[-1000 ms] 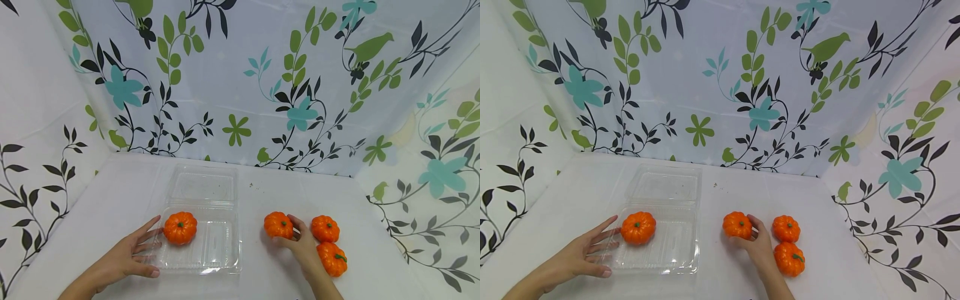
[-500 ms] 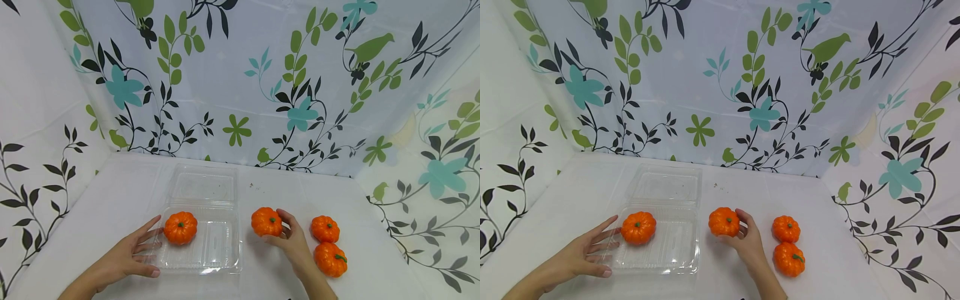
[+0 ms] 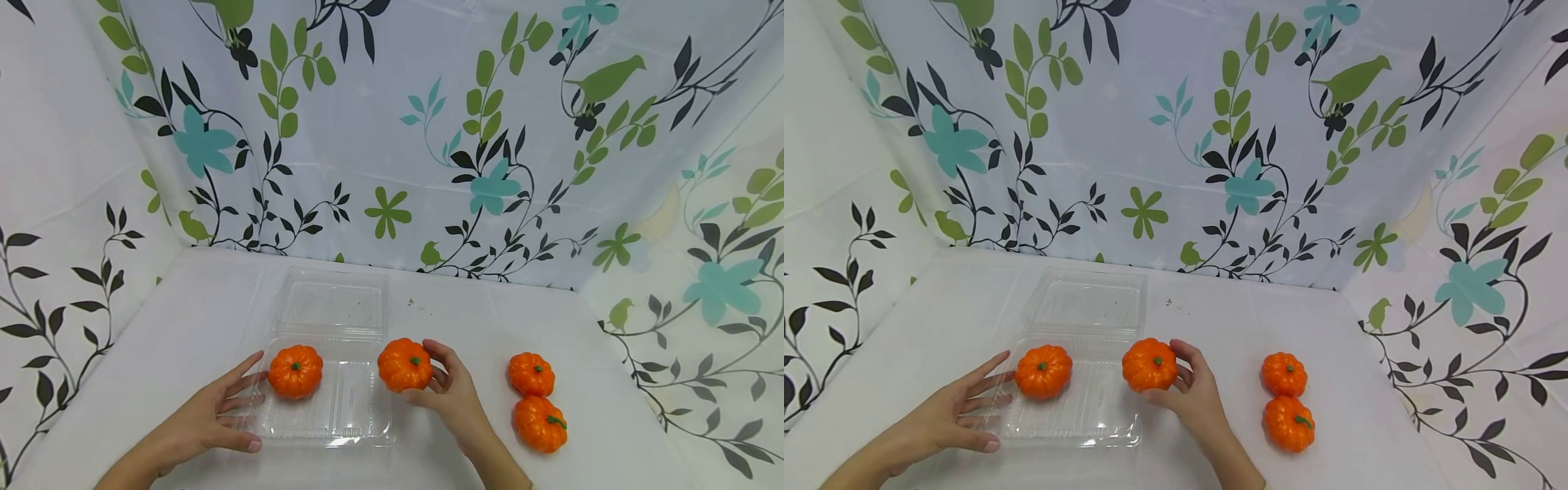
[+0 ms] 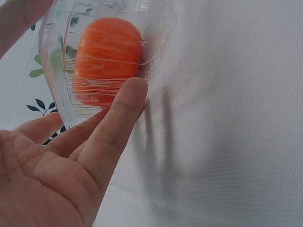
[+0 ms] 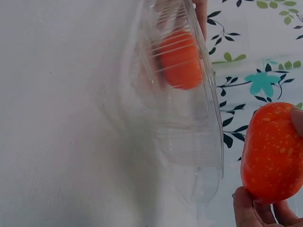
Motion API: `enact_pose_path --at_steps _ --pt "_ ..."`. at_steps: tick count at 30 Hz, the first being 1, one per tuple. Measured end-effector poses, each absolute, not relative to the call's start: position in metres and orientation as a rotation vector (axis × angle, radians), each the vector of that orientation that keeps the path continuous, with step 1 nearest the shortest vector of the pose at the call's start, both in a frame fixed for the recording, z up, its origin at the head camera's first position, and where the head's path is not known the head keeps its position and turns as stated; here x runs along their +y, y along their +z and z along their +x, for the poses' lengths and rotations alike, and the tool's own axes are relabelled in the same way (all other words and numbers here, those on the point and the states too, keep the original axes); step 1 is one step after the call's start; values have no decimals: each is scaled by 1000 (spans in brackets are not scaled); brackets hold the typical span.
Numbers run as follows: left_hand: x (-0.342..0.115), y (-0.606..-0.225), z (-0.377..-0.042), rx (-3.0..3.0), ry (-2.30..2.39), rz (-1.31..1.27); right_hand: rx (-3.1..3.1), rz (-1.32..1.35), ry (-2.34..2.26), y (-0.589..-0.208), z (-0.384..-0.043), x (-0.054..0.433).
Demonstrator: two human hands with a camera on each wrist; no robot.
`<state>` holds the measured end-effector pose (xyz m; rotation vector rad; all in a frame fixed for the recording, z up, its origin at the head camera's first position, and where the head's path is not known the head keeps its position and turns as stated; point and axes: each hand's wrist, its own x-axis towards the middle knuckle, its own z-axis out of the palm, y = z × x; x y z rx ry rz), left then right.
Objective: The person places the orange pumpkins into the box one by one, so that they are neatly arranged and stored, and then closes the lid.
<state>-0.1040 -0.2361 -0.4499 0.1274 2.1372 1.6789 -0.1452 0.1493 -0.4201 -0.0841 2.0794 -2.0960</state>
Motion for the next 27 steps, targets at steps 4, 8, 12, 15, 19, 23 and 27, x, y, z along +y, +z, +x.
enact_pose_path --at_steps 4,8,12,15,19,23,27 --pt "-236 -450 -104 2135 1683 129 1995 -128 -2122 -418 -143 142" --pt "-236 -450 -104 2135 1683 124 1956 -143 -2124 -416 -141 136" --pt "-236 -450 -104 2129 1688 123 1930 -159 -2121 -415 -140 131" --pt "-236 -449 -104 2122 1695 126 1916 -171 -2121 -414 -140 127" --pt "-236 -449 -104 2115 1701 132 1938 -191 -2114 -413 -140 121" --pt "-236 -449 -103 2110 1705 139 1947 -206 -2119 -415 -141 115" --pt "-236 -450 -103 2115 1709 152 1967 -211 -2111 -419 -142 107"
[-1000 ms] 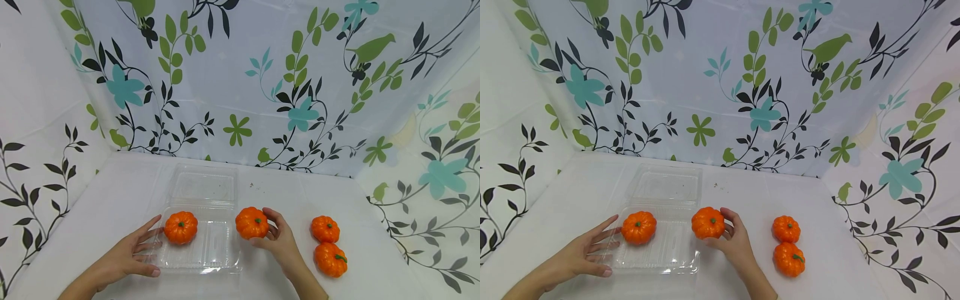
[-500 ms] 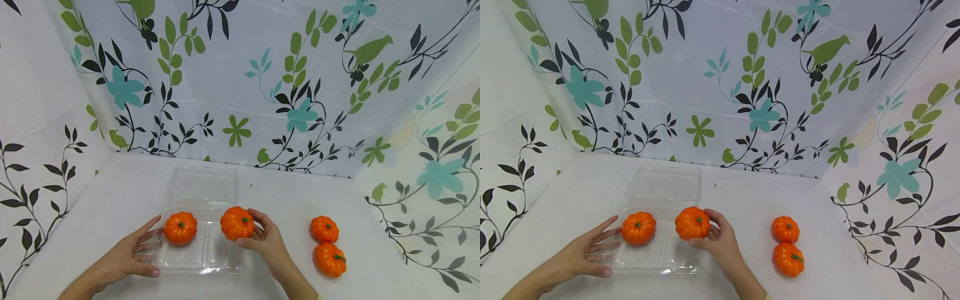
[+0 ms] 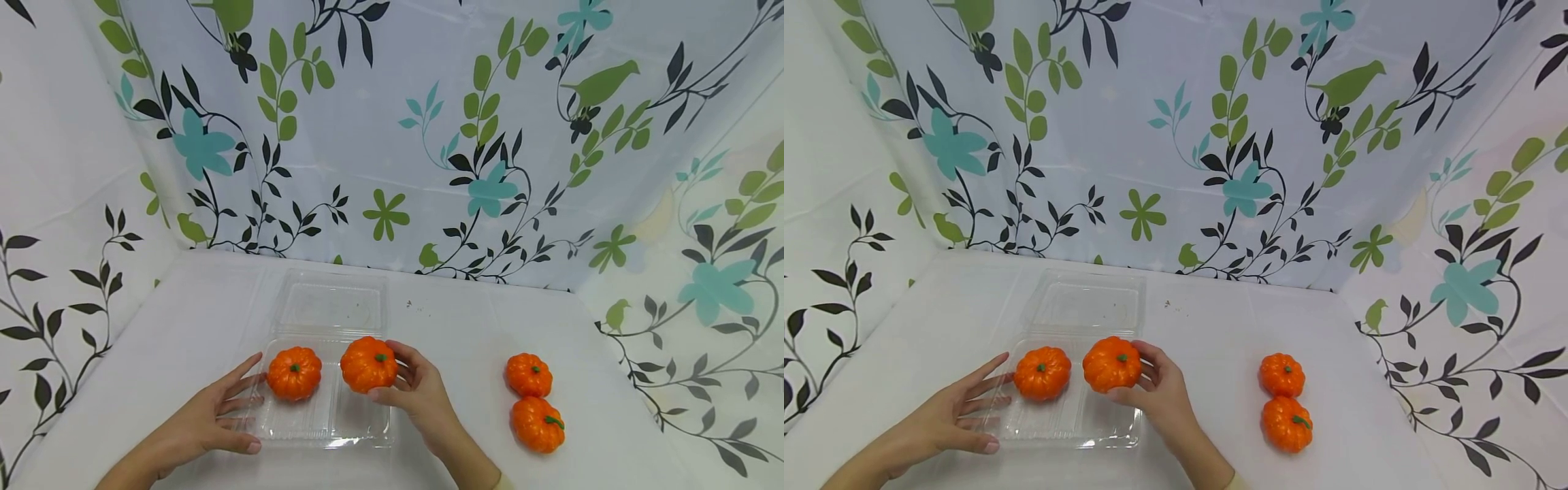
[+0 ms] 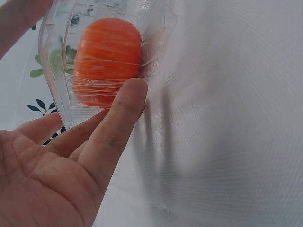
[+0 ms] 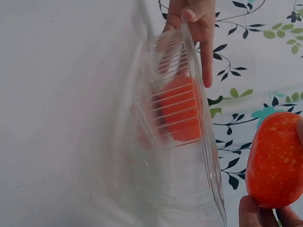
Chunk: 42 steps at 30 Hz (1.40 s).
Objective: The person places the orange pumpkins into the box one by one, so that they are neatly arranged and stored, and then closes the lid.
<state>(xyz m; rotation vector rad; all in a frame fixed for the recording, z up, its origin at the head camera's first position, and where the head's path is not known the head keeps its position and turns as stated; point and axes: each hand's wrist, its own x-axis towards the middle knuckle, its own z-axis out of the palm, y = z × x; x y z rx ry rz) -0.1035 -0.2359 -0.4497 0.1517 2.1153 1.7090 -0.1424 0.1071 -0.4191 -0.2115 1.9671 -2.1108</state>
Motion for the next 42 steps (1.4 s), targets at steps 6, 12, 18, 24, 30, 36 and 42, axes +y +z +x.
enact_pose_path --at_steps 6,12,18,24,30,36,42 --pt "-236 -450 -103 2108 1720 158 2068 -240 -2046 -425 -144 94" --pt "-236 -450 -103 2110 1725 170 2271 -293 -1909 -427 -143 85" --pt "-235 -449 -103 2115 1719 155 2414 -353 -1802 -430 -142 79" --pt "-234 -449 -102 2130 1697 151 2601 -425 -1683 -436 -142 76" --pt "-234 -450 -101 2127 1700 166 2874 -523 -1419 -438 -141 74" --pt "-234 -449 -102 2121 1703 152 3062 -563 -1215 -442 -141 76" --pt "-235 -449 -103 2117 1710 150 3099 -543 -1126 -445 -144 76"
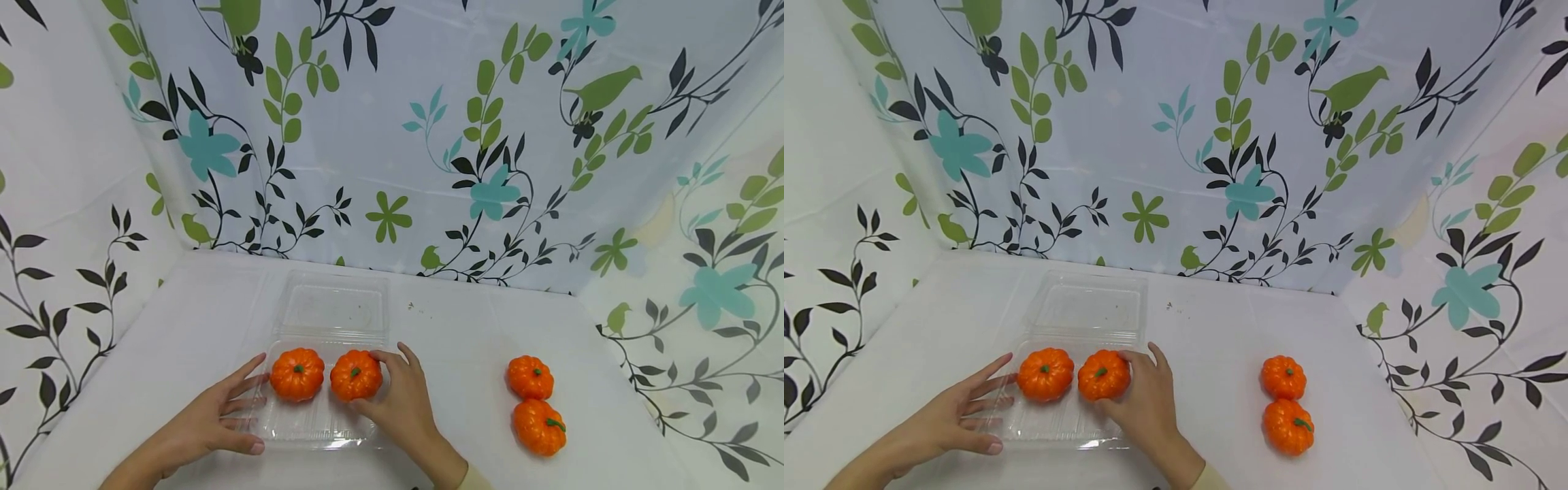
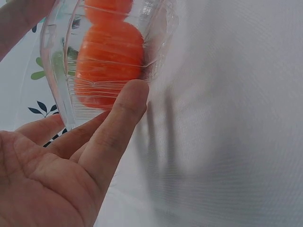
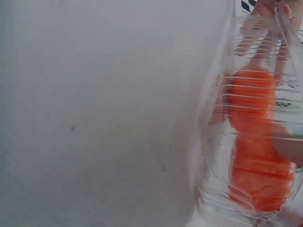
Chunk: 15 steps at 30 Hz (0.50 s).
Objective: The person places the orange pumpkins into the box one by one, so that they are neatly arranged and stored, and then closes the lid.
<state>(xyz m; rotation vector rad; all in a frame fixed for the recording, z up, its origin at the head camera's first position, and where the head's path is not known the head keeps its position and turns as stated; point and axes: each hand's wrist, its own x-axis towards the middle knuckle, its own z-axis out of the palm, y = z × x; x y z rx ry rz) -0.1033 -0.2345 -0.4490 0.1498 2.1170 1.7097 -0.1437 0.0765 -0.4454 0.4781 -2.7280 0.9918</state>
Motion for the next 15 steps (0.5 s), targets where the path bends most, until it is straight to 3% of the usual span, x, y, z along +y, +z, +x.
enact_pose_path --at_steps 15 --pt "-233 -450 -103 2110 1713 120 -2776 489 796 -457 -154 75"
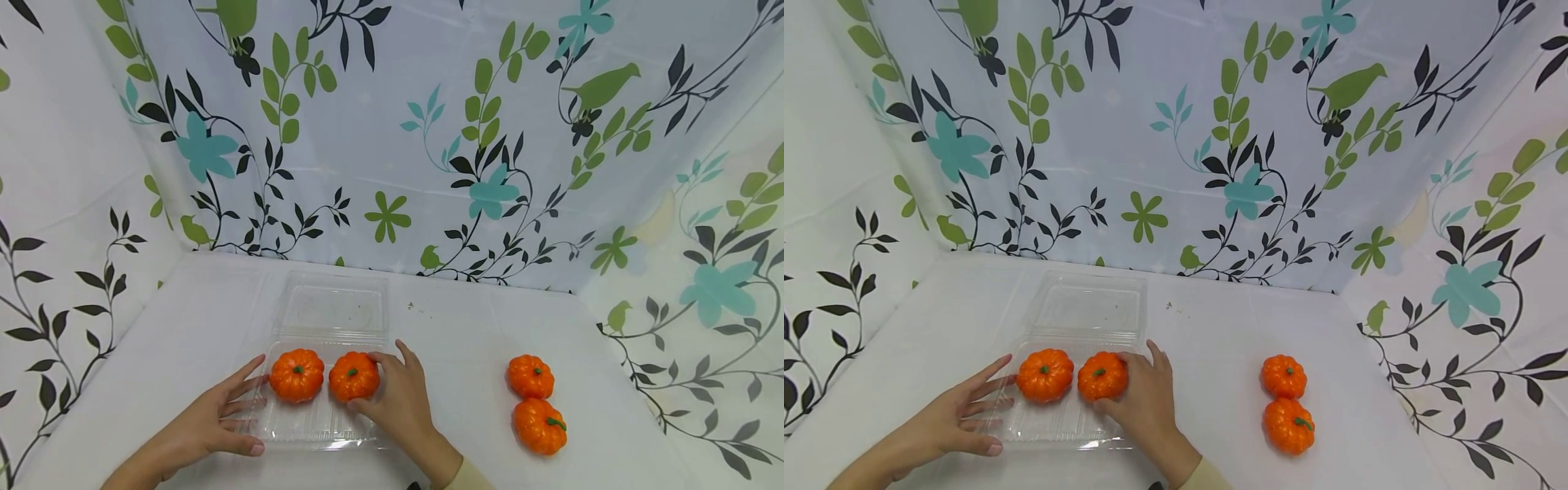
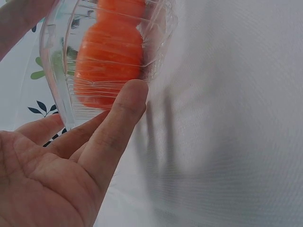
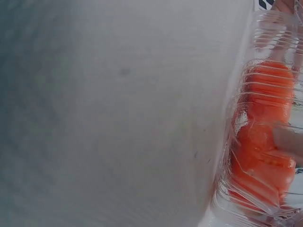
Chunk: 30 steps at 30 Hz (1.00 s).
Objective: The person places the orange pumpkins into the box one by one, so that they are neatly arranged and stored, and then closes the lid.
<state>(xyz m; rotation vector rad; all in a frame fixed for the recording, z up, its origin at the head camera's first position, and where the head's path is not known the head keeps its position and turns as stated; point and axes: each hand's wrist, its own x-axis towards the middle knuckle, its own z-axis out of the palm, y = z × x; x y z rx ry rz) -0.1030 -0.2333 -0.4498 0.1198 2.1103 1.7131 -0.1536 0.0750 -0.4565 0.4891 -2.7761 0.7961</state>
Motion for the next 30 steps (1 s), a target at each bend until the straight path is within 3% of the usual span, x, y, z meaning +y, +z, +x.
enact_pose_path --at_steps 10,30 --pt "-234 -450 -102 2107 1728 154 -2771 594 607 -456 -154 75" --pt "-233 -448 -102 2111 1728 141 -2739 554 760 -457 -153 78"
